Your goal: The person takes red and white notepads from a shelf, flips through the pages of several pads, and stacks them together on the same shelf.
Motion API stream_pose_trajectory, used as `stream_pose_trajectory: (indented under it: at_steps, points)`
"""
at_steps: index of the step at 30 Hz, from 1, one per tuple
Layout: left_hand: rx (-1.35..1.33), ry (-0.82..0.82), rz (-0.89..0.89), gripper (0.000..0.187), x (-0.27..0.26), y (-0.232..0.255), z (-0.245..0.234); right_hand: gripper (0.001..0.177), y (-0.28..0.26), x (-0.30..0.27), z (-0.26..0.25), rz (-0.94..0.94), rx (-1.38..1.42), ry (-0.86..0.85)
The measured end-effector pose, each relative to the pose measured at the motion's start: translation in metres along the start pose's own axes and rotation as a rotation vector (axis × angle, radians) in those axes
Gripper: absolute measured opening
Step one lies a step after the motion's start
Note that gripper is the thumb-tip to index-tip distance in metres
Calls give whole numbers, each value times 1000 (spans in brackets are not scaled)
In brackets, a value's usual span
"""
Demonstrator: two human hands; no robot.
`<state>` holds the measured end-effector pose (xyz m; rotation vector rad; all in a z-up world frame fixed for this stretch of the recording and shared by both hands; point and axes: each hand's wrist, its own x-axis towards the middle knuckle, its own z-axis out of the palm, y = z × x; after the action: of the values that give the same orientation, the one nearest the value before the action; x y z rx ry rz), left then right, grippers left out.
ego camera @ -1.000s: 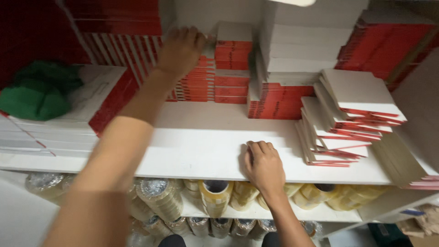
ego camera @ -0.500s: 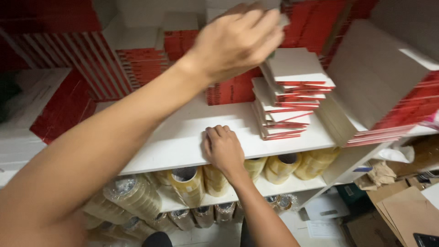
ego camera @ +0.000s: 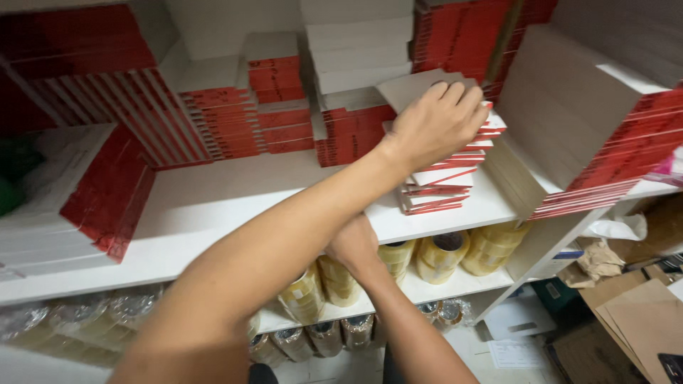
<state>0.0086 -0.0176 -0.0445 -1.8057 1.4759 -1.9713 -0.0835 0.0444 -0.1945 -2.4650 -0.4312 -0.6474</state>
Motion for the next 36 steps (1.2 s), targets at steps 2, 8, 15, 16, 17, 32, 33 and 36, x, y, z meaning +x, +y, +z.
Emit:
stream_pose_trajectory:
  at_steps: [2,8,15,16,17,32,33,36]
  points:
    - [26,-1,-53,14,-6,-1,4,26,-14,2,-17,55,69,-40]
    - [-5,-13,-111,48,-40,-15,-17,17,39,5,41,-83,-69,-101]
    - [-123,-127,-313,38,-129,-105,-107,23,21,5,34,-185,-240,51]
    - [-247,-440,-604,35,-136,-122,-129,26,21,6,34,-153,-299,39]
    - [-236,-436,-606,35,-158,-136,-126,26,23,8,38,-164,-299,41]
    - [5,-173,-660,20,-183,-126,-99,24,11,10,34,-172,-188,142]
    - [-3,-84,-587,22,-161,-120,-106,21,10,10,33,-197,-168,146]
    - [-2,63,-444,14,-100,-101,-104,15,9,11,32,-233,-165,165]
